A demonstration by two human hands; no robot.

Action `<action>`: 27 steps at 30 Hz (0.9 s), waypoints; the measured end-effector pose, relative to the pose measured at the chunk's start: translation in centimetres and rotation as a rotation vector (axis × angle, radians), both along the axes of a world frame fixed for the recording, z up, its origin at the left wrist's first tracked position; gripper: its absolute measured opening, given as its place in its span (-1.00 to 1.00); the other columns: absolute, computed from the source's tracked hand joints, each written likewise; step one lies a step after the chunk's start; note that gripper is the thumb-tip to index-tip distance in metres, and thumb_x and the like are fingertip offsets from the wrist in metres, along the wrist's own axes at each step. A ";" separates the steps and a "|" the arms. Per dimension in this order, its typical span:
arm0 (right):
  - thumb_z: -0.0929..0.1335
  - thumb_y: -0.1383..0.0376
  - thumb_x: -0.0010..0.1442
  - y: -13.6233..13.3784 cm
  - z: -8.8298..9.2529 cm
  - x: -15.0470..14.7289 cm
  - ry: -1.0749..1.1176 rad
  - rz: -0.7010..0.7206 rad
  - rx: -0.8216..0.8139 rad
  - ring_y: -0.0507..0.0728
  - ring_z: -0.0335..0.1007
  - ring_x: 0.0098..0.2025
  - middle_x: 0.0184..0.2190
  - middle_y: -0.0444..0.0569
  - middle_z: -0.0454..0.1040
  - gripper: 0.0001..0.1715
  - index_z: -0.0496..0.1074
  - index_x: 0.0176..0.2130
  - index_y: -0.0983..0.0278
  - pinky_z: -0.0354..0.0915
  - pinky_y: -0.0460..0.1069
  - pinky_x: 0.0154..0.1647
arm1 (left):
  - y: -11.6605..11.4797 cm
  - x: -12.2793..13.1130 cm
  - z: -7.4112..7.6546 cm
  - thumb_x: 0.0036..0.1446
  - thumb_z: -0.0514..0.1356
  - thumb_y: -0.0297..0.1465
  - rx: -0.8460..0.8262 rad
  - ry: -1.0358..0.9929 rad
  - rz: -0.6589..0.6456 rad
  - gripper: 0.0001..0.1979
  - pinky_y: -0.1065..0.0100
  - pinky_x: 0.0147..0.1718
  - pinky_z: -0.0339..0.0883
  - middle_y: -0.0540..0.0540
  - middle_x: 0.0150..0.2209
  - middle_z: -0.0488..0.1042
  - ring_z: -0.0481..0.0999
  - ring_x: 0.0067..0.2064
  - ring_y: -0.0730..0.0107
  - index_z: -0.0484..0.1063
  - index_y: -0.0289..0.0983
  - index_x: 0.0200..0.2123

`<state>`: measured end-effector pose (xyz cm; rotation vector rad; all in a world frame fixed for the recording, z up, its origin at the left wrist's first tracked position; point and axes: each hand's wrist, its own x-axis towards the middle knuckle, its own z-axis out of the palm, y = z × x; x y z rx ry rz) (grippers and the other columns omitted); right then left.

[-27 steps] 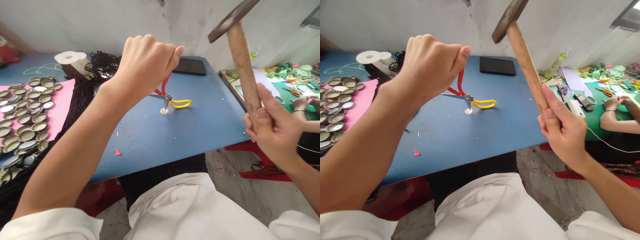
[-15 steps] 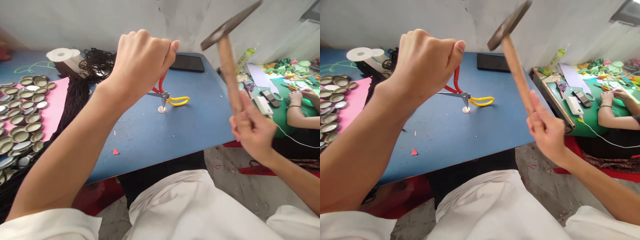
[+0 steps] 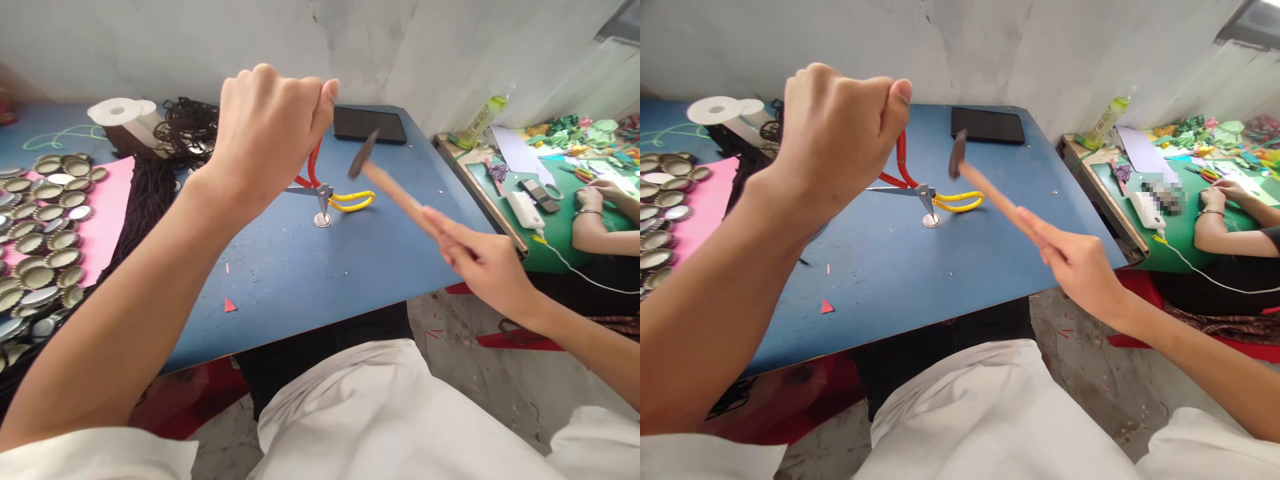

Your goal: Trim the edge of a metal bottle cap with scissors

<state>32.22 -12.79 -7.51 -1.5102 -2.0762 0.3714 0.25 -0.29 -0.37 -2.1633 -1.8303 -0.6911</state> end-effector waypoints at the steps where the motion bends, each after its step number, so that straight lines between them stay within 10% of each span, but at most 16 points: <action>1: 0.26 0.25 0.56 0.0 0.0 0.1 0.036 -0.040 0.044 0.09 0.40 -0.48 -0.37 -0.08 0.66 -0.36 0.55 0.48 0.08 0.51 0.00 -0.30 | 0.1 -0.1 -0.2 0.59 -0.05 -0.20 0.033 -0.026 -0.040 -0.48 0.04 -0.29 -0.16 -0.02 -0.50 -0.06 -0.23 -0.41 0.18 0.34 -0.12 -0.48; 19: 0.29 0.26 0.50 0.0 -0.1 0.8 -0.042 0.052 0.002 0.11 0.42 -0.46 -0.42 -0.12 0.63 -0.37 0.61 0.43 0.10 0.53 0.04 -0.26 | 0.2 0.9 -0.5 0.58 -0.08 -0.19 0.034 0.020 0.008 -0.47 0.05 -0.30 -0.17 -0.03 -0.52 -0.04 -0.21 -0.44 0.19 0.46 -0.12 -0.43; 22: 0.28 0.20 0.55 -0.1 -0.6 0.9 0.083 -0.101 0.089 0.09 0.34 -0.50 -0.49 -0.15 0.52 -0.42 0.64 0.39 0.09 0.45 -0.01 -0.38 | 1.0 0.1 -1.2 0.60 -0.07 -0.18 0.099 0.023 -0.035 -0.47 0.04 -0.29 -0.19 -0.02 -0.52 -0.05 -0.21 -0.43 0.18 0.48 -0.11 -0.42; 27: 0.27 0.22 0.55 0.2 -0.8 1.4 -0.043 0.044 -0.123 0.09 0.43 -0.43 -0.40 -0.11 0.64 -0.36 0.55 0.48 0.14 0.48 -0.01 -0.27 | 1.1 -0.4 -1.4 0.64 -0.14 -0.16 0.101 0.062 0.011 -0.42 0.05 -0.28 -0.19 -0.02 -0.52 -0.03 -0.18 -0.42 0.19 0.43 -0.12 -0.43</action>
